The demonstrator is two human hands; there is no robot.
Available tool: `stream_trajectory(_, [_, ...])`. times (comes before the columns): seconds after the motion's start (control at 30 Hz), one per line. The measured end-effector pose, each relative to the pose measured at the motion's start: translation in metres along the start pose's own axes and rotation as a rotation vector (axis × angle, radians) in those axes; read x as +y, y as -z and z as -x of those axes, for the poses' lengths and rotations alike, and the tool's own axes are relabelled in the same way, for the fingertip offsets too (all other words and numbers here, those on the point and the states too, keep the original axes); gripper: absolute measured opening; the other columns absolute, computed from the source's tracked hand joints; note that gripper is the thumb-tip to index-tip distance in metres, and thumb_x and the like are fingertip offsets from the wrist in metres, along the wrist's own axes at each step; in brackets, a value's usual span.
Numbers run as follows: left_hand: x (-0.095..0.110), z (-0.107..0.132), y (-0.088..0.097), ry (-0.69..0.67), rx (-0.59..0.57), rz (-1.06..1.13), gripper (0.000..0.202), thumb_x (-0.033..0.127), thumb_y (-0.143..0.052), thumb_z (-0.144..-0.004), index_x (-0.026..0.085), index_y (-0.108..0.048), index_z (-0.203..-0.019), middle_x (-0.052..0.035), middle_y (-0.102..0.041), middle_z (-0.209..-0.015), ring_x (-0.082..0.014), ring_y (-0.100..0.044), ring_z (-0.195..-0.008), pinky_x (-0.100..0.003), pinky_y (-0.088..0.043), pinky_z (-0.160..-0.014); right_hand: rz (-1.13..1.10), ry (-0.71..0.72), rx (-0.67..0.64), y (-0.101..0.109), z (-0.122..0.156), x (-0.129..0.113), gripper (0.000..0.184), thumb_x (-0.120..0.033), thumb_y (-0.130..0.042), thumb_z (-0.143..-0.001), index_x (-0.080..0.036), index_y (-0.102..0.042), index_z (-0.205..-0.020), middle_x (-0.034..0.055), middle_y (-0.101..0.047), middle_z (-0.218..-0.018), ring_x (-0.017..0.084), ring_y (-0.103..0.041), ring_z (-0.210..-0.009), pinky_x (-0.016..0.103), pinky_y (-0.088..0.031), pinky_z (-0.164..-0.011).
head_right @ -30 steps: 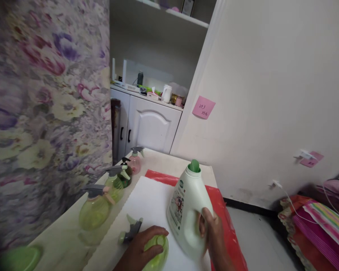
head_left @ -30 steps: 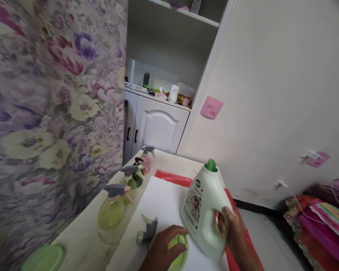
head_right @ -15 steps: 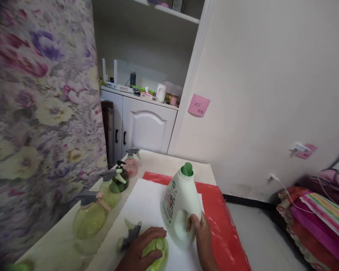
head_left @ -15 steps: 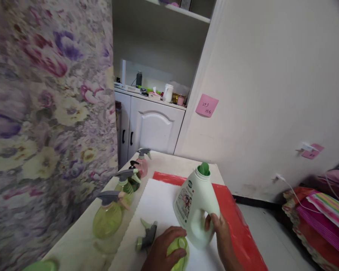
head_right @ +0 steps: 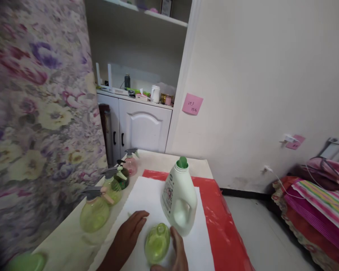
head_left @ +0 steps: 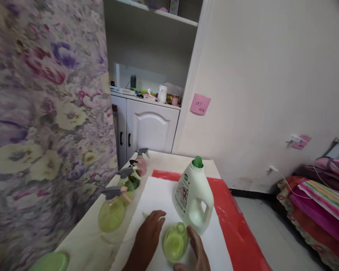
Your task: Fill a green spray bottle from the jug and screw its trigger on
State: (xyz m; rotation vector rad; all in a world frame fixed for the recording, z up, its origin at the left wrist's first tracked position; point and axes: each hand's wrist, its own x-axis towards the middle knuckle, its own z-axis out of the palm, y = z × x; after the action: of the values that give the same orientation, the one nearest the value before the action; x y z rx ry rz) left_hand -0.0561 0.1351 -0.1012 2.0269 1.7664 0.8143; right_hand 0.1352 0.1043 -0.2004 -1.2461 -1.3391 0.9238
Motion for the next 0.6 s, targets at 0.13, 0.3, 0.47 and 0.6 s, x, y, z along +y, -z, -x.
stream_trajectory(0.13, [-0.020, 0.008, 0.001, 0.055, -0.051, -0.264, 0.035, 0.010, -0.035, -0.091, 0.018, -0.068, -0.101, -0.0111, -0.073, -0.106, -0.0254, -0.064, -0.099, -0.041, -0.049, -0.089, 0.077, -0.023, -0.007, -0.020, -0.012, -0.008, 0.101, -0.008, -0.066, -0.044, -0.016, -0.034, -0.139, 0.0127, -0.052, -0.144, 0.032, -0.045, -0.135, 0.043, -0.036, -0.114])
stream_trajectory(0.3, [-0.030, 0.018, -0.001, 0.085, -0.109, -0.399, 0.043, -0.001, -0.040, -0.081, 0.018, -0.067, -0.109, -0.0108, -0.071, -0.116, -0.0253, -0.063, -0.106, -0.036, -0.047, -0.087, 0.173, 0.002, 0.044, -0.027, -0.010, -0.008, 0.093, -0.008, -0.066, -0.047, -0.018, -0.038, -0.136, 0.0129, -0.057, -0.139, 0.033, -0.051, -0.130, 0.046, -0.039, -0.111])
stream_trajectory(0.47, [-0.032, 0.022, 0.005, 0.110, -0.116, -0.488, 0.049, -0.003, -0.035, -0.084, 0.019, -0.065, -0.115, -0.0108, -0.069, -0.121, -0.0255, -0.061, -0.112, -0.035, -0.044, -0.089, 0.187, 0.045, 0.075, -0.024, -0.007, -0.010, 0.087, -0.014, -0.067, -0.050, -0.018, -0.042, -0.133, 0.0126, -0.061, -0.135, 0.032, -0.054, -0.127, 0.044, -0.042, -0.109])
stream_trajectory(0.6, [-0.028, 0.023, 0.010, 0.128, -0.122, -0.530, 0.045, -0.001, -0.033, -0.086, 0.015, -0.065, -0.113, -0.0135, -0.071, -0.111, -0.0289, -0.064, -0.103, -0.038, -0.044, -0.082, 0.173, 0.056, 0.063, -0.016, 0.001, -0.011, 0.086, -0.016, -0.065, -0.049, -0.018, -0.043, -0.132, 0.0120, -0.062, -0.134, 0.032, -0.054, -0.127, 0.043, -0.042, -0.109])
